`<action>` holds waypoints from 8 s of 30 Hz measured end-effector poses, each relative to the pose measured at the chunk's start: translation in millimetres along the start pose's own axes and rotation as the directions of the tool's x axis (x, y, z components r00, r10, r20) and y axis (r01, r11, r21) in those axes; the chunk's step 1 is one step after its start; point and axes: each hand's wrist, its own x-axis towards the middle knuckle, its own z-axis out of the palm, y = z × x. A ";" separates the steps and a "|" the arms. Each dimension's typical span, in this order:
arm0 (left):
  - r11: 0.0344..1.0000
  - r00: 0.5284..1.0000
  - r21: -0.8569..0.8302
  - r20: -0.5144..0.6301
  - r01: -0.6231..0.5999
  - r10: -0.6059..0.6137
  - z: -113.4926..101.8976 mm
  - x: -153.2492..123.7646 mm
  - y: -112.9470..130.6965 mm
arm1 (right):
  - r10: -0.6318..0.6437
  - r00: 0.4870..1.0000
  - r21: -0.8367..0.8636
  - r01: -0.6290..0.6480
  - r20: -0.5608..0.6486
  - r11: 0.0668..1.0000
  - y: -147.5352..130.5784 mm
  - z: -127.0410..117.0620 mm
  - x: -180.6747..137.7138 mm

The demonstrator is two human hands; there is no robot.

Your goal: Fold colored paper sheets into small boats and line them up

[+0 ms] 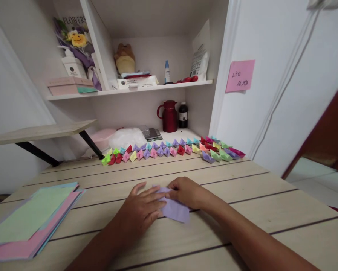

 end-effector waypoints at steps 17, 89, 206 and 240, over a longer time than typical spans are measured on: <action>0.958 0.957 0.010 0.049 0.286 -0.286 6.9 -7.2 -4.7 | -0.189 0.980 0.494 0.132 0.068 0.860 13.3 -19.5 -1.4; 0.974 0.994 0.198 -0.048 0.111 -0.103 12.5 -1.7 4.3 | -0.013 0.989 0.103 0.029 -0.151 0.994 0.3 13.9 30.5; -0.196 0.789 -0.978 0.173 0.068 -0.589 1.0 1.0 -9.2 | -0.323 0.923 0.802 0.350 -0.208 0.483 -51.2 23.2 -14.9; -0.266 0.843 -0.954 0.254 0.137 -0.475 7.8 -2.7 -19.9 | -0.315 0.918 0.825 0.364 -0.240 0.432 -50.2 22.6 -16.5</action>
